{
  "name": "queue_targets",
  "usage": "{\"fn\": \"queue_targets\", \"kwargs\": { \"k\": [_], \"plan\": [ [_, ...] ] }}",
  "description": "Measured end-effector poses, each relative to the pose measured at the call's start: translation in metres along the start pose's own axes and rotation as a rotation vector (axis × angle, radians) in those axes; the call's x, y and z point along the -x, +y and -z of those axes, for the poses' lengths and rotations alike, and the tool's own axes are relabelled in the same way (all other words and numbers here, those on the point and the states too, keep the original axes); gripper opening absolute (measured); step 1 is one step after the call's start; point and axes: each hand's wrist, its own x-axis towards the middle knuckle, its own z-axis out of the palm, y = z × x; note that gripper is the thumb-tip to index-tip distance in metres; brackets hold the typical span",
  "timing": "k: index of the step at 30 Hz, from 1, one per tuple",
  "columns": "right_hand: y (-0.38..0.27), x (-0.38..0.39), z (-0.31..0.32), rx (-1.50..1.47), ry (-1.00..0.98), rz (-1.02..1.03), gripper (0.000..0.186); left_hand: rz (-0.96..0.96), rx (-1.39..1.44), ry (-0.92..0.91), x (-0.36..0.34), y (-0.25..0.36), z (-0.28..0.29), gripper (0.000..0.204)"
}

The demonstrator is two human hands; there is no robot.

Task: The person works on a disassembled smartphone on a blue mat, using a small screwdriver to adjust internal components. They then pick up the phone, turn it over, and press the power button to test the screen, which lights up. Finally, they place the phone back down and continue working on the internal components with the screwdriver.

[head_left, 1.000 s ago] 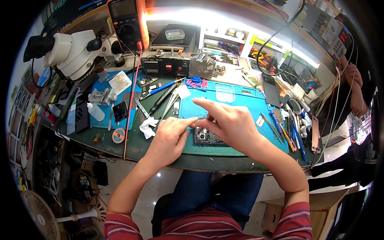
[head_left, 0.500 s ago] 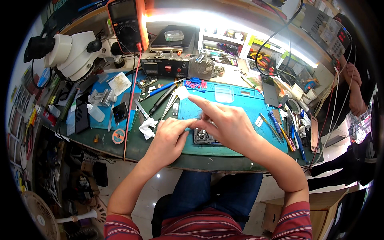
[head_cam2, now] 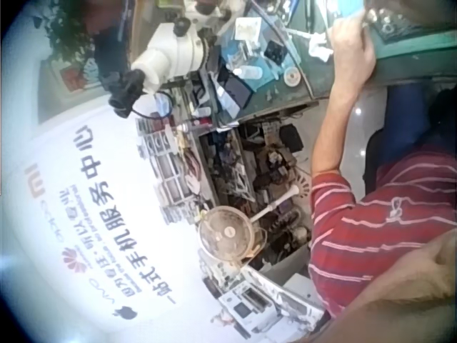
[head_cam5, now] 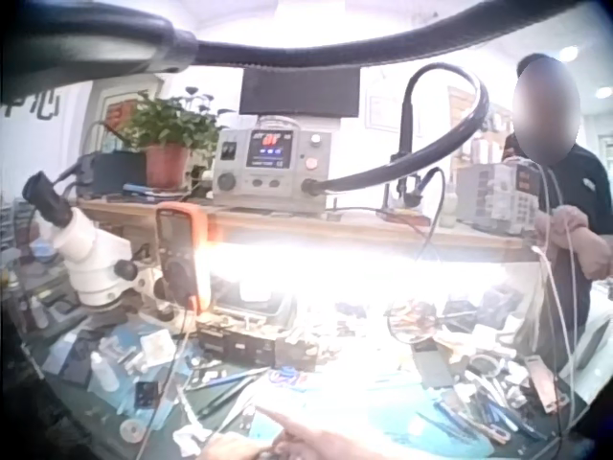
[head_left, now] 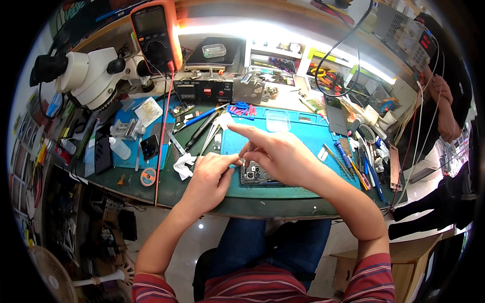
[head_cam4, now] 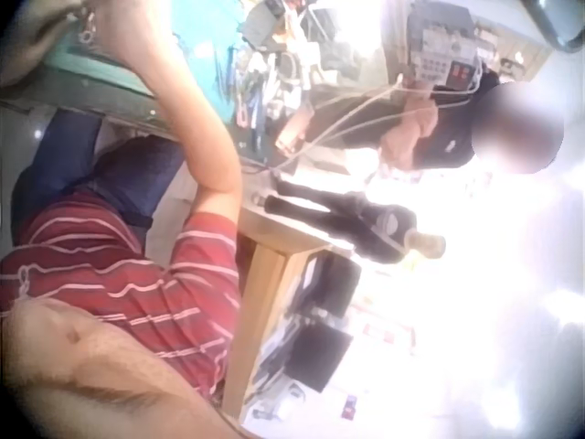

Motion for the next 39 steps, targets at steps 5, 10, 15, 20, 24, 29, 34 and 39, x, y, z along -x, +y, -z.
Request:
{"fn": "queue_targets", "kwargs": {
  "k": [5, 10, 15, 20, 24, 29, 34, 39],
  "plan": [
    [0.049, 0.004, 0.035, -0.402, 0.419, -0.151, 0.057, 0.000, -0.012, 0.049, -0.001, 0.001, 0.001, 0.040],
    [0.117, 0.028, 0.042, -0.197, 0.627, -0.251, 0.049, -0.023, -0.081, 0.103, -0.024, 0.002, 0.002, 0.038],
    [0.133, 0.033, 0.035, -0.234, 0.568, -0.295, 0.052, -0.047, -0.108, 0.120, -0.058, -0.001, -0.001, 0.036],
    [0.129, 0.030, 0.035, -0.232, 0.572, -0.307, 0.053, -0.107, -0.129, 0.114, -0.088, -0.002, -0.011, 0.031],
    [0.128, 0.029, 0.035, -0.228, 0.588, -0.273, 0.054, -0.112, -0.137, 0.071, -0.103, -0.010, -0.029, 0.025],
    [0.123, 0.030, 0.035, -0.175, 0.555, -0.299, 0.053, -0.131, -0.160, 0.076, -0.111, -0.012, -0.042, 0.022],
    [0.107, 0.027, 0.036, -0.230, 0.616, -0.261, 0.052, -0.095, -0.142, 0.069, -0.115, -0.019, -0.051, 0.021],
    [0.100, 0.024, 0.030, -0.276, 0.626, -0.187, 0.052, -0.143, -0.158, 0.102, -0.128, -0.017, -0.061, 0.019]
  ]
}}
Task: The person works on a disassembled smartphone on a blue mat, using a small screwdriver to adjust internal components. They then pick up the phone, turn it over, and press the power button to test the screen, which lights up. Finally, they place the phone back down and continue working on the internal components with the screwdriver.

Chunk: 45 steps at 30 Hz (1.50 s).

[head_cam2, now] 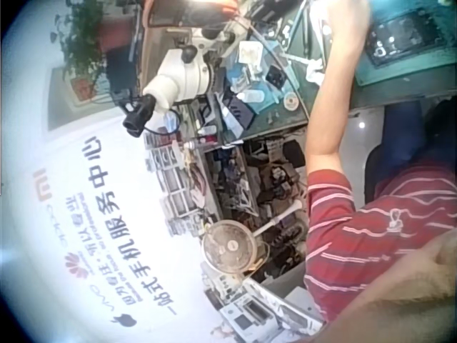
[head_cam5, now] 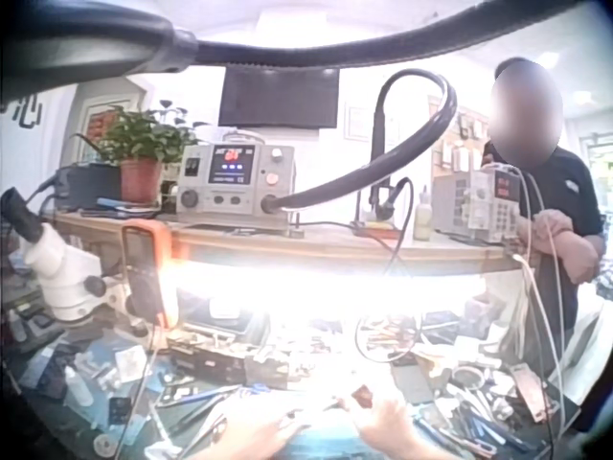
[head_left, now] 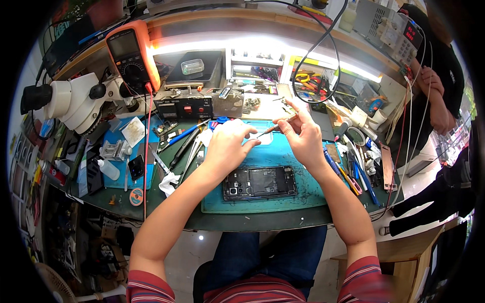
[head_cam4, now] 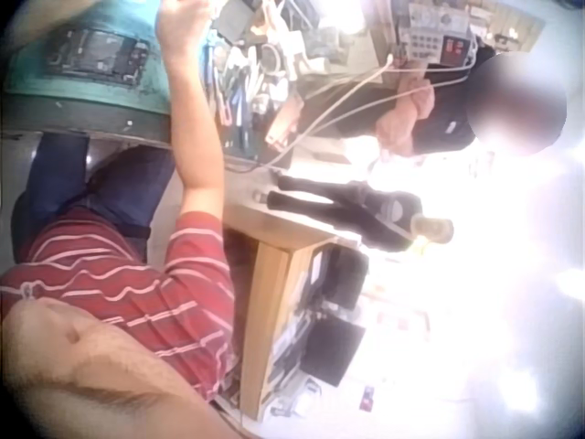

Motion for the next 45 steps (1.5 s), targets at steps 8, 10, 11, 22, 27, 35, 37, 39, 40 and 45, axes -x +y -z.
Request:
{"fn": "queue_targets", "kwargs": {
  "k": [8, 10, 11, 22, 27, 35, 37, 39, 40, 45],
  "plan": [
    [-0.013, 0.016, 0.003, 0.065, -0.092, -0.018, 0.051, 0.101, 0.009, -0.269, 0.015, 0.017, 0.009, 0.014],
    [-0.014, 0.020, 0.006, 0.088, -0.126, -0.030, 0.050, 0.050, -0.006, -0.279, 0.022, 0.016, 0.009, 0.011],
    [-0.014, 0.020, 0.007, 0.082, -0.130, -0.023, 0.050, 0.035, 0.015, -0.272, 0.025, 0.014, 0.008, 0.011],
    [-0.020, 0.021, 0.007, -0.031, -0.122, -0.040, 0.051, 0.244, 0.233, -0.301, 0.020, 0.012, 0.019, 0.016],
    [-0.025, 0.023, 0.008, 0.000, -0.183, -0.023, 0.052, 0.235, 0.252, -0.280, 0.018, 0.015, 0.018, 0.022],
    [-0.033, 0.026, 0.003, 0.015, -0.271, 0.135, 0.053, -0.004, 0.063, -0.209, 0.025, 0.016, 0.023, 0.023],
    [-0.036, 0.029, 0.002, 0.116, -0.275, 0.163, 0.054, 0.071, 0.053, -0.284, 0.029, 0.022, 0.030, 0.023],
    [-0.043, 0.032, 0.001, 0.152, -0.282, 0.181, 0.055, 0.152, 0.110, -0.359, 0.032, 0.032, 0.041, 0.021],
    [-0.047, 0.034, 0.001, 0.169, -0.286, 0.190, 0.056, 0.196, 0.171, -0.396, 0.034, 0.037, 0.047, 0.020],
    [-0.066, 0.040, -0.001, 0.269, -0.382, 0.276, 0.058, -0.017, 0.286, -0.482, 0.054, 0.035, 0.065, 0.021]
  ]
}}
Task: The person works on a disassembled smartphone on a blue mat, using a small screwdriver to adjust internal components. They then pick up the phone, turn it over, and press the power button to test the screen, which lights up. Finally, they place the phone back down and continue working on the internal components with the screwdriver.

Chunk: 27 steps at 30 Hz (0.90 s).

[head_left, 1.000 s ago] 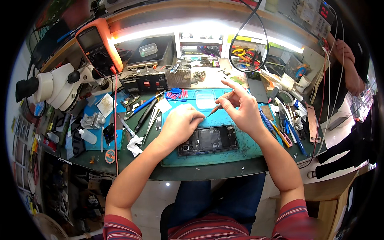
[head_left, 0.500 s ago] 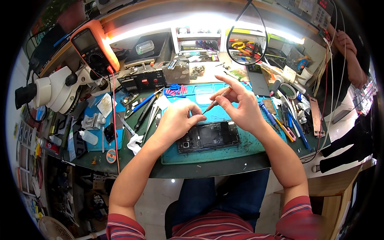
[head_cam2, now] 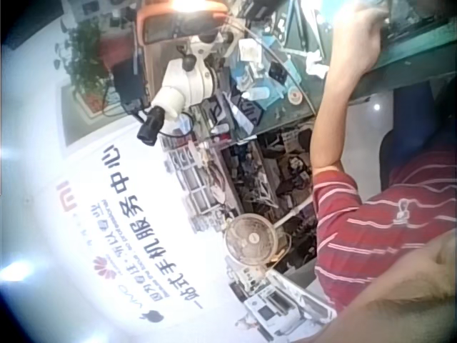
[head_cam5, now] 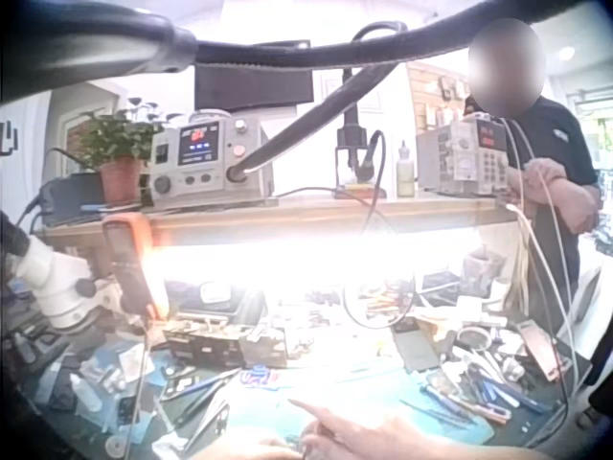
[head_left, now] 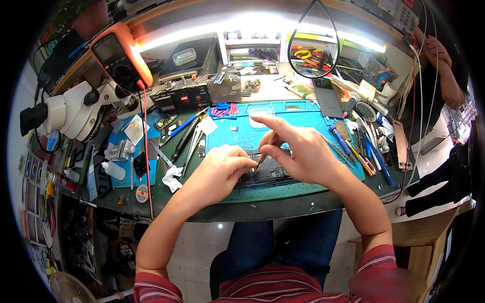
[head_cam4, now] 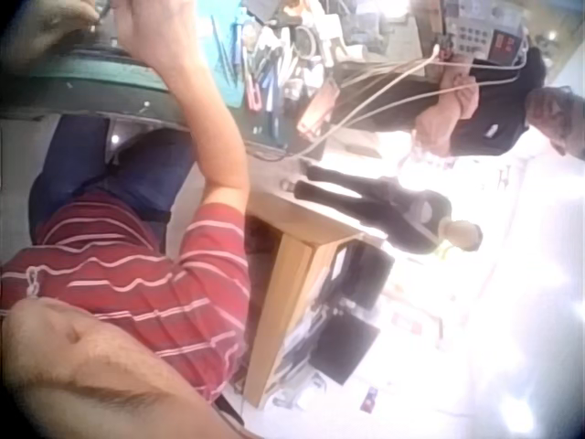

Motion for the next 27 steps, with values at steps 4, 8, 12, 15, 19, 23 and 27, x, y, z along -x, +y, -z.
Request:
{"fn": "queue_targets", "kwargs": {
  "k": [4, 8, 12, 15, 19, 23, 27],
  "plan": [
    [0.000, 0.001, -0.003, 0.001, -0.038, 0.030, 0.061, -0.050, -0.093, -0.032, 0.004, 0.002, 0.004, 0.030],
    [-0.001, -0.001, -0.005, 0.011, -0.048, 0.036, 0.059, -0.035, -0.067, -0.045, 0.004, -0.005, 0.002, 0.033],
    [0.002, -0.001, -0.009, 0.011, -0.099, 0.066, 0.057, -0.026, -0.037, -0.053, 0.003, -0.006, 0.001, 0.031],
    [0.003, -0.003, -0.010, -0.040, -0.153, 0.117, 0.058, -0.025, -0.017, -0.048, 0.002, -0.006, 0.002, 0.030],
    [-0.005, -0.003, -0.001, 0.149, -0.245, 0.005, 0.061, -0.005, 0.040, 0.071, -0.002, -0.015, 0.007, 0.027],
    [-0.007, -0.002, -0.017, -0.012, 0.013, 0.088, 0.062, 0.067, -0.046, 0.366, -0.007, -0.034, 0.014, 0.022],
    [-0.016, -0.005, -0.001, 0.318, -0.314, -0.123, 0.070, 0.146, 0.026, 0.462, -0.006, -0.045, 0.012, 0.020]
  ]
}}
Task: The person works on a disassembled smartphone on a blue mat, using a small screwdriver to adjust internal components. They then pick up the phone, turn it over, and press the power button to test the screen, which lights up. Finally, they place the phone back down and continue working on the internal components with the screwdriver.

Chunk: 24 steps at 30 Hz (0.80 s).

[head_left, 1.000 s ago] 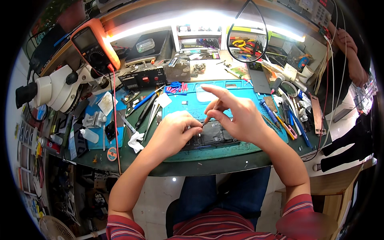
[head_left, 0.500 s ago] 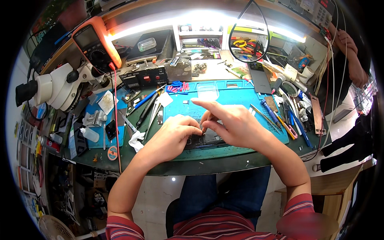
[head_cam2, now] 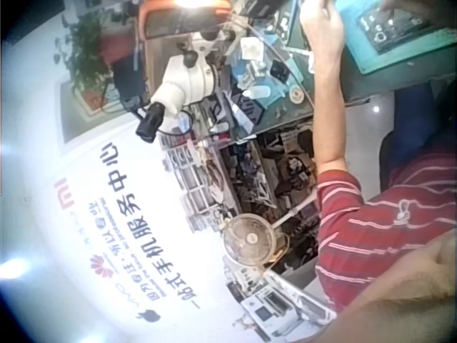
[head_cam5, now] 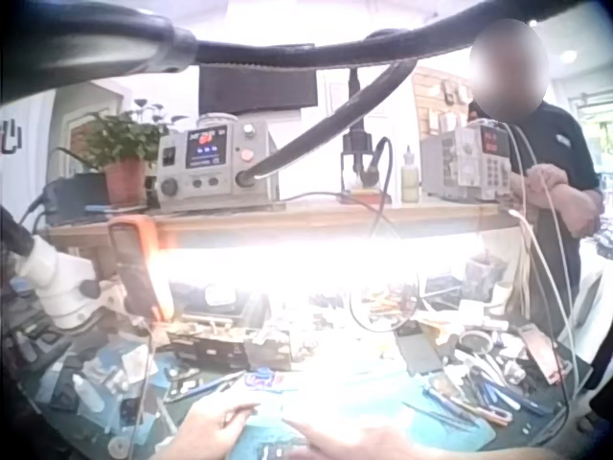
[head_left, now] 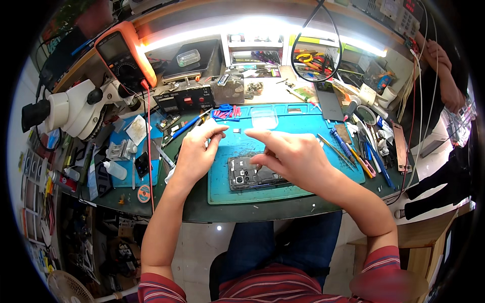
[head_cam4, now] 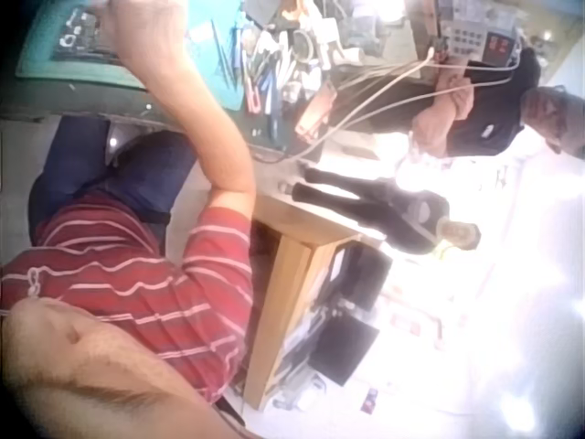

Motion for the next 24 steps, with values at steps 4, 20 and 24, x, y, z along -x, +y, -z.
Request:
{"fn": "queue_targets", "kwargs": {
  "k": [4, 20, 24],
  "plan": [
    [-0.006, -0.004, -0.011, -0.190, 0.303, 0.171, 0.067, -0.063, -0.019, 0.027, 0.001, -0.005, -0.005, 0.019],
    [-0.004, -0.008, -0.004, -0.144, 0.116, 0.029, 0.066, -0.106, -0.140, -0.004, 0.003, -0.012, -0.005, 0.021],
    [0.001, -0.009, -0.015, -0.256, 0.266, 0.120, 0.070, -0.102, -0.140, -0.011, 0.003, -0.011, -0.006, 0.020]
  ]
}}
